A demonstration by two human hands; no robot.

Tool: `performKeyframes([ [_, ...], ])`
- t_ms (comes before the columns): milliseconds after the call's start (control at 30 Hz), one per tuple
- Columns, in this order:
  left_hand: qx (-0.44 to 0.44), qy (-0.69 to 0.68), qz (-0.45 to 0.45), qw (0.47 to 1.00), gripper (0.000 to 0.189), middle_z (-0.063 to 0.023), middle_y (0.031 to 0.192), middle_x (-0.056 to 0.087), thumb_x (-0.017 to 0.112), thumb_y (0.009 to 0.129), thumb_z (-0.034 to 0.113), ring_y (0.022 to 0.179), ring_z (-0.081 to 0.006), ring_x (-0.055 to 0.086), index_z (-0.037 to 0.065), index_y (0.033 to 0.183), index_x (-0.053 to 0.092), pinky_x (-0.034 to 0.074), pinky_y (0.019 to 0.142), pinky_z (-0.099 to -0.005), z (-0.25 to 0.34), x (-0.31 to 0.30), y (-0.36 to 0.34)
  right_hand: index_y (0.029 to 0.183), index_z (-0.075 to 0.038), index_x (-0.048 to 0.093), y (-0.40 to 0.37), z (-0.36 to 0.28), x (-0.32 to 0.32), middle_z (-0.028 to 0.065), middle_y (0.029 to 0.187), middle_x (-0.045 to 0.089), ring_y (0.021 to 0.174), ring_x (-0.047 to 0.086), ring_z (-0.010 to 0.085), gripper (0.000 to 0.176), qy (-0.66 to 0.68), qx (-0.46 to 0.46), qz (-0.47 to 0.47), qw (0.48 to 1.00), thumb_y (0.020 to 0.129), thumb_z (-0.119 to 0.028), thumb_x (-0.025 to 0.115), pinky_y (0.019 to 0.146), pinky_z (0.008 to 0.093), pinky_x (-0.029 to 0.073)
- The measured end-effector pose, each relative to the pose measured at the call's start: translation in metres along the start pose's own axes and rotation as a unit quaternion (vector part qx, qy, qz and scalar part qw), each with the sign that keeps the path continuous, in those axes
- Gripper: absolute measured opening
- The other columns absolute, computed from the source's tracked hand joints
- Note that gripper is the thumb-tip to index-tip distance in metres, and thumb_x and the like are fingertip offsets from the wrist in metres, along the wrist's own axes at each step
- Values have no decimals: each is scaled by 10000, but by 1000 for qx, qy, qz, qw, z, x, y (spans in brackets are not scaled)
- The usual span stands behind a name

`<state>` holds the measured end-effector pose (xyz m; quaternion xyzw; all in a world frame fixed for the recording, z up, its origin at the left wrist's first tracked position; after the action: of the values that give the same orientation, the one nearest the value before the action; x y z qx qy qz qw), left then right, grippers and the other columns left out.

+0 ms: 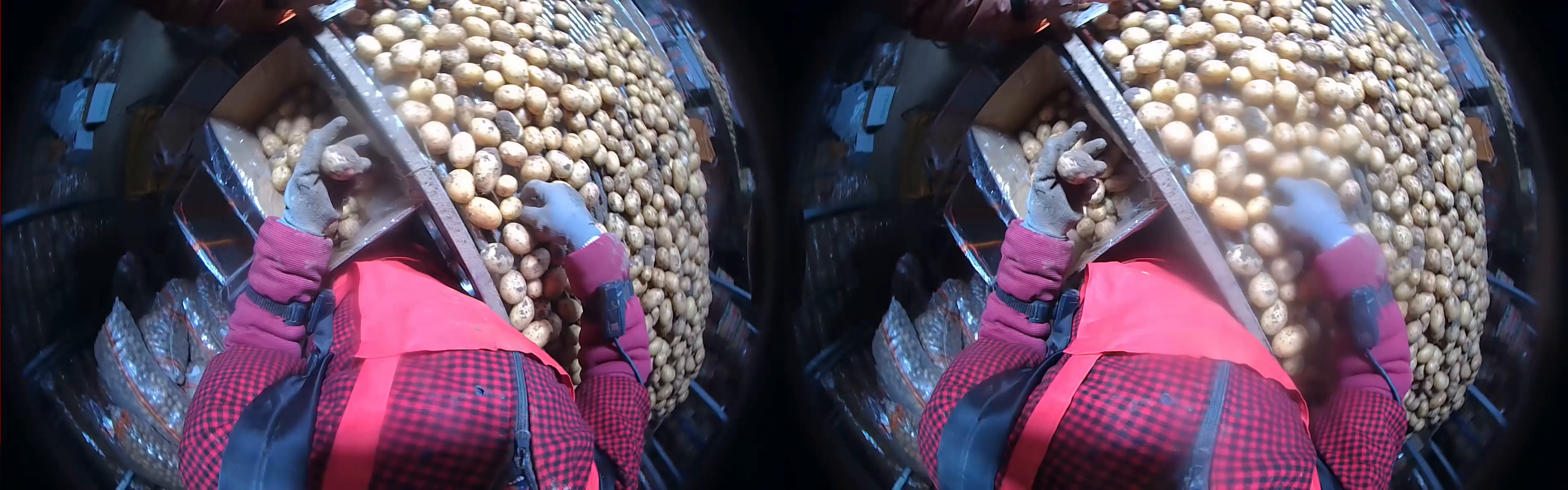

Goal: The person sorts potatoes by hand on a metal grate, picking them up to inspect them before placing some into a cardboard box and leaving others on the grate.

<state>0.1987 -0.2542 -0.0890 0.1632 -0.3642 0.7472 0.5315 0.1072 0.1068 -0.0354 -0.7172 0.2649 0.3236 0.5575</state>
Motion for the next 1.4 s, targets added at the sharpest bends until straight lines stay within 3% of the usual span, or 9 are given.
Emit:
performKeyframes([
  [100,-20,-43,86,995,558,-180,1188,675,555,1025,502,827,-227,695,97,1409,537,566,652,-341,-4,-26,-4,1113,-66,720,1,15,14,30,933,718,823,677,121,265,267,-58,42,961,904,-228,729,696,286,547],
  [233,-13,-25,100,995,547,-154,1176,681,579,1005,523,817,-220,694,113,1365,586,564,649,-328,-7,-27,-16,1192,-96,699,-36,0,2,44,1056,727,738,627,91,306,671,-20,49,740,917,-230,710,613,209,487],
  [500,-103,-26,105,989,418,-176,1194,672,616,1001,356,889,-245,693,124,1348,627,593,844,-366,-33,-35,-53,1318,-134,623,-43,-72,12,135,1077,708,565,556,123,396,882,-213,-175,382,971,-319,673,434,220,410],
  [700,-63,28,94,993,438,-87,1059,677,554,1028,429,813,-162,654,126,1333,635,557,718,-316,-42,-46,-98,1380,-126,583,-15,-148,37,93,1078,681,705,596,97,406,814,-68,-168,552,1014,-296,627,485,172,447],
  [867,31,57,135,989,445,-78,1111,681,504,1057,382,850,-171,665,83,1372,599,575,776,-332,-27,-79,-123,1449,-136,488,14,-207,71,104,1179,642,778,601,147,466,785,-76,-305,534,1062,-391,531,482,175,464],
  [967,25,-8,130,991,457,-82,1169,693,497,1064,381,918,-190,696,78,1395,579,594,773,-352,-22,-88,-134,1411,-64,505,55,-260,70,87,1187,637,1016,656,223,487,757,-96,-278,584,1050,-386,558,748,335,617],
  [1100,27,2,117,993,452,-75,1191,709,492,1070,384,951,-199,713,87,1401,567,600,741,-352,-12,-87,-142,1562,-95,320,49,-401,-29,128,1555,402,1247,559,336,810,773,-216,-308,510,960,-510,671,1080,461,486],
  [1233,115,156,135,972,439,-88,1233,709,485,1074,388,961,-197,719,117,1412,558,608,717,-365,-2,-95,-137,1624,-121,132,83,-405,-16,248,1578,292,1231,567,380,1026,763,-225,-282,537,909,-568,716,1051,503,489],
  [1400,105,-57,155,981,421,-135,1164,693,538,1063,319,948,-272,708,86,1413,531,603,705,-408,-14,-95,-116,1556,-168,364,70,-317,62,149,1419,505,1145,627,323,639,707,-215,-267,619,1026,-448,583,965,450,519],
])
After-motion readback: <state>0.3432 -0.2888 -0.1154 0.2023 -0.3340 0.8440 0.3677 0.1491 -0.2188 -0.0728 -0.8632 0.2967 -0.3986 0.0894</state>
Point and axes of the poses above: each hand's wrist, its own y-axis towards the middle knuckle, its own x-axis out of the palm, z = x × y, the point moved 5 cm from there along y, towards the middle knuckle
